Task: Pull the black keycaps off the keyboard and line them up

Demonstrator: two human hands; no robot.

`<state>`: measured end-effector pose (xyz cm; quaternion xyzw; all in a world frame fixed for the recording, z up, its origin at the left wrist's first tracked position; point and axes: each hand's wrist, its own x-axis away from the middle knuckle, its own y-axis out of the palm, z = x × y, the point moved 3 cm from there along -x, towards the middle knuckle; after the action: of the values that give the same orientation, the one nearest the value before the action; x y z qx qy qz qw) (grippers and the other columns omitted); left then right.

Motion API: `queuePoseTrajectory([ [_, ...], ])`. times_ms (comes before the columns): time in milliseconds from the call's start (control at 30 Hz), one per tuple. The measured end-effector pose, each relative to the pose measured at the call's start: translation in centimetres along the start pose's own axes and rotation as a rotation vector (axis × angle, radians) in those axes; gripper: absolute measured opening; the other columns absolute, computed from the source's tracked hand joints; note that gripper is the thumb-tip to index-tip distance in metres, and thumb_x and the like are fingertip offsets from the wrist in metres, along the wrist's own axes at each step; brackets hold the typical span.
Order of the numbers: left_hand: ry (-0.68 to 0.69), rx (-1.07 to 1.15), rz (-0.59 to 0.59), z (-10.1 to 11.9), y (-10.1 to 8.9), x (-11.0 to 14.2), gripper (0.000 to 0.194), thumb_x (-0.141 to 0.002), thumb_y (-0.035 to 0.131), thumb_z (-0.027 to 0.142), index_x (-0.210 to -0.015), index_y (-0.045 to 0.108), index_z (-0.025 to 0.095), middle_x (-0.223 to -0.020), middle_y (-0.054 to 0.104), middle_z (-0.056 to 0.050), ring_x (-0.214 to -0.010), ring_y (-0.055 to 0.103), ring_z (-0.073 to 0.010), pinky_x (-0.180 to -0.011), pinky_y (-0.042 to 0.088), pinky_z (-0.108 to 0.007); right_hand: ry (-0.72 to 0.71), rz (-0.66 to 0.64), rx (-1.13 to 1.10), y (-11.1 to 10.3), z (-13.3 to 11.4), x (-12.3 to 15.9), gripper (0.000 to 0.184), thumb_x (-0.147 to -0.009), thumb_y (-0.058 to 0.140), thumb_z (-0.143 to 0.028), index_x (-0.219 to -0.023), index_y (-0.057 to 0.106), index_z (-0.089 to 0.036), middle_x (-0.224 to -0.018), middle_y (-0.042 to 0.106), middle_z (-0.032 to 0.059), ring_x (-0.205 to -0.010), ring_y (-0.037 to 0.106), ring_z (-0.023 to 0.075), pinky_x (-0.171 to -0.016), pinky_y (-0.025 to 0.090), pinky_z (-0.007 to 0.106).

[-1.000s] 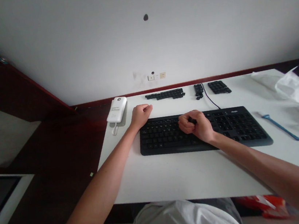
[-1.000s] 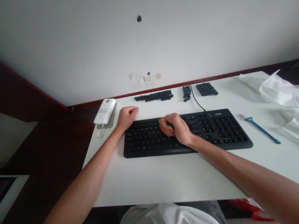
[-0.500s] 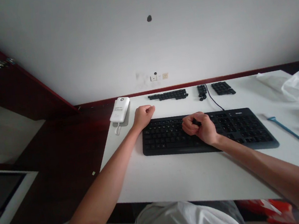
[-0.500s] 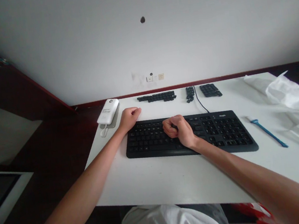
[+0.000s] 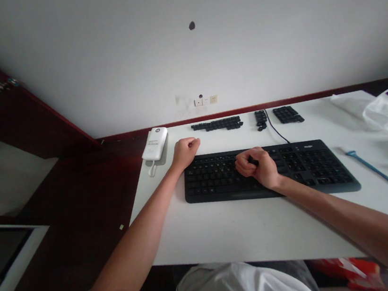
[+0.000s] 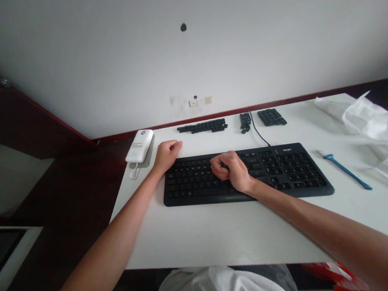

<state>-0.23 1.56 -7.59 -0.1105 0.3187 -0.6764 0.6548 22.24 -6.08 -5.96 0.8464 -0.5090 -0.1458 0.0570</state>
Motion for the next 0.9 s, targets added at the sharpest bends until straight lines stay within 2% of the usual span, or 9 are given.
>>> queuePoseTrajectory([
  [267,0.002,-0.007,-0.008,0.06,-0.02,0.04,0.048,-0.093,0.051,0.044,-0.06,0.025,0.02,-0.062,0.021,0.003,-0.062,0.026,-0.0106,-0.062,0.018,-0.031,0.025,0.001,0.006,-0.27,0.37,0.05,0.045,-0.093,0.044,-0.045,-0.053,0.031,-0.026,-0.047,0.02,-0.0064,-0.043,0.016,0.0098,-0.044,0.009,0.03],
  [500,-0.007,-0.017,-0.017,-0.11,0.04,-0.03,0.048,-0.093,0.052,0.045,-0.062,0.024,0.02,-0.063,0.022,0.003,-0.062,0.026,-0.0106,-0.062,0.02,-0.031,0.051,-0.038,0.078,-0.57,0.61,0.24,0.044,-0.096,0.036,-0.043,-0.056,0.032,-0.026,-0.049,0.024,-0.0054,-0.046,0.018,0.0111,-0.046,0.013,0.031],
  [900,-0.001,-0.033,-0.018,-0.3,0.02,-0.13,0.048,-0.093,0.052,0.044,-0.06,0.026,0.02,-0.061,0.022,0.004,-0.061,0.027,-0.0105,-0.062,0.02,-0.03,0.056,-0.055,0.131,-0.58,0.32,0.34,0.042,-0.097,0.035,-0.039,-0.057,0.034,-0.025,-0.051,0.028,-0.0047,-0.049,0.021,0.012,-0.048,0.016,0.031],
])
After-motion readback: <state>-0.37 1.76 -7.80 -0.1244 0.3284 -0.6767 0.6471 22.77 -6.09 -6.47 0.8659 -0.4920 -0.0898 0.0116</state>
